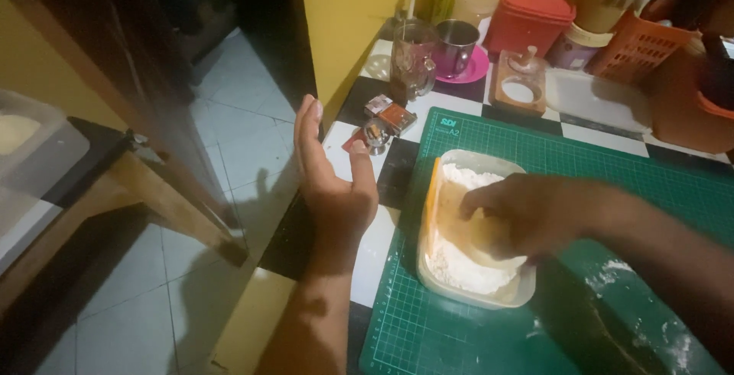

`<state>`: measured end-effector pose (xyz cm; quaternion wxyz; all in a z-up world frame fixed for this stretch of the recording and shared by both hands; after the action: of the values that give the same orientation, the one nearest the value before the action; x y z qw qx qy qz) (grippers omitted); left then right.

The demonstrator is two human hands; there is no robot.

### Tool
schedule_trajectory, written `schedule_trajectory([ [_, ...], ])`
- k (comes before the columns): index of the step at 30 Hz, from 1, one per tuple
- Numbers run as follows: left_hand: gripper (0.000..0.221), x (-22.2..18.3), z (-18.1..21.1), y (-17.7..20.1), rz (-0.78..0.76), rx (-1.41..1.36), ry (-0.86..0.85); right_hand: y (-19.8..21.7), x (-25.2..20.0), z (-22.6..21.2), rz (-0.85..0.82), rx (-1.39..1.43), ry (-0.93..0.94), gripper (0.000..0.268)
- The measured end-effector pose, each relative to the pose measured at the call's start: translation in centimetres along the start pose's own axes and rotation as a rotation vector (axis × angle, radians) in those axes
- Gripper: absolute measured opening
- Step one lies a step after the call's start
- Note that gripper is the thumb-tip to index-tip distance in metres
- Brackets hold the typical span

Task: The person is flouring dough balls and using a circular cutter to shape them into rings, likely for donuts.

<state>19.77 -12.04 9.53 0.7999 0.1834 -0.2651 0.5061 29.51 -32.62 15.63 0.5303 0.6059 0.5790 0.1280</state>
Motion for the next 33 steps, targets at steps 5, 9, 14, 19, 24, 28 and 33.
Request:
schedule_trajectory([
  [5, 0.055, 0.0, 0.0, 0.0, 0.001, 0.010, -0.026, -0.3, 0.3, 0.8, 0.049, 0.035, 0.057, 0.061],
  [9, 0.055, 0.2, 0.1, 0.2, 0.010, 0.010, -0.011, 0.0, 0.8, 0.3, 0.065, 0.046, 0.092, 0.063],
  [14, 0.054, 0.1, 1.2, 0.5, -0.026, -0.006, -0.016, 2.0, -0.5, -2.0, -0.142, -0.042, -0.304, 0.067],
  [19, 0.054, 0.0, 0.1, 0.0, -0.011, 0.015, -0.034, -0.2, 0.8, 0.9, 0.004, -0.064, -0.058, 0.057],
  [24, 0.055, 0.0, 0.0, 0.0, -0.011, -0.021, -0.052, -0.7, 0.2, 0.0, 0.074, -0.060, 0.027, 0.046],
  [28, 0.054, 0.0, 0.5, 0.0, -0.017, -0.003, -0.035, -0.7, -1.1, -1.6, 0.064, -0.007, -0.053, 0.042],
  [33, 0.056, -0.1, 0.2, 0.1, -0.023, 0.013, -0.046, -1.4, -1.8, -2.0, 0.076, -0.038, -0.149, 0.034],
])
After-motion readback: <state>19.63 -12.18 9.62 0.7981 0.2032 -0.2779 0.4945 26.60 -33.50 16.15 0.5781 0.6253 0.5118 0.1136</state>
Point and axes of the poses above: each hand's wrist, its own x-axis towards the middle knuckle, its own y-axis out of the back of the hand, z = x × y, the point moved 1 cm from there along x, towards the middle knuckle, and after that the axes turned 7 degrees about y, right-handed, at the moved point
